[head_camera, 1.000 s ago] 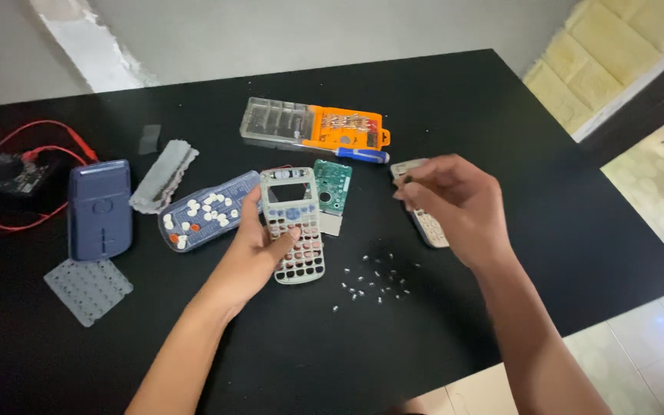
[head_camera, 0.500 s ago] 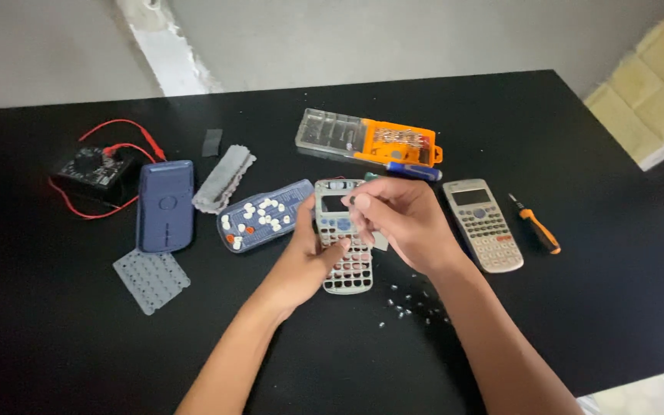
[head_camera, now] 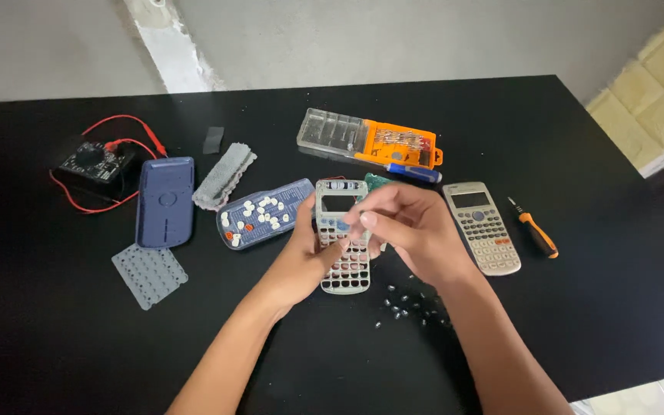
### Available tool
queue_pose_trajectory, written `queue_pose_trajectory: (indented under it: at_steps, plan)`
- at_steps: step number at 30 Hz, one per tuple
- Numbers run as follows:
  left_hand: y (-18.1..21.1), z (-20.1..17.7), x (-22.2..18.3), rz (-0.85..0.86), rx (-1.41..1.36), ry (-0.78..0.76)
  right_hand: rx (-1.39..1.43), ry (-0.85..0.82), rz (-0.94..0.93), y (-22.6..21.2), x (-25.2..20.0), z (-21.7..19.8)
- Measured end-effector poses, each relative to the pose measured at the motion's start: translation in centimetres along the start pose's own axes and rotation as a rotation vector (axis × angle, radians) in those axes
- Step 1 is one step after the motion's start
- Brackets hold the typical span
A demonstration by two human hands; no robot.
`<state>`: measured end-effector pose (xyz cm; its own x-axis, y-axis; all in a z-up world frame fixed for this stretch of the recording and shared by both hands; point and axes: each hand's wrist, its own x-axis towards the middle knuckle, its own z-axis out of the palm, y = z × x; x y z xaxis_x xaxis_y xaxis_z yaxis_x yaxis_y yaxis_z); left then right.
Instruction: Disassembling and reassembling scientific calculators on a workbench
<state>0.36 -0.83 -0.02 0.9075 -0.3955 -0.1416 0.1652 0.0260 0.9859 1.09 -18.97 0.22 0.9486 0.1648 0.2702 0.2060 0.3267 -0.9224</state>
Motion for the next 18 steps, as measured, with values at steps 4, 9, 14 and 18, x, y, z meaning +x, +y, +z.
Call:
queue_pose_trajectory:
  at_steps: [4,9,14,18]
  plan:
    - [0.3,0.0,0.1,-0.042,0.069,0.008,-0.012,0.010,-0.029,1.2,0.4,-1.9]
    - [0.0,0.4,0.1,0.001,0.068,0.002,-0.037,0.059,-0.015,1.7,0.7,-3.4]
    - [1.6,0.4,-0.4,-0.062,0.062,0.006,-0.099,0.044,0.045,0.2,0.1,-2.4]
    - [1.4,0.5,-0.1,-0.048,0.057,0.007,-0.088,0.012,0.062,-0.7,-0.3,-1.6]
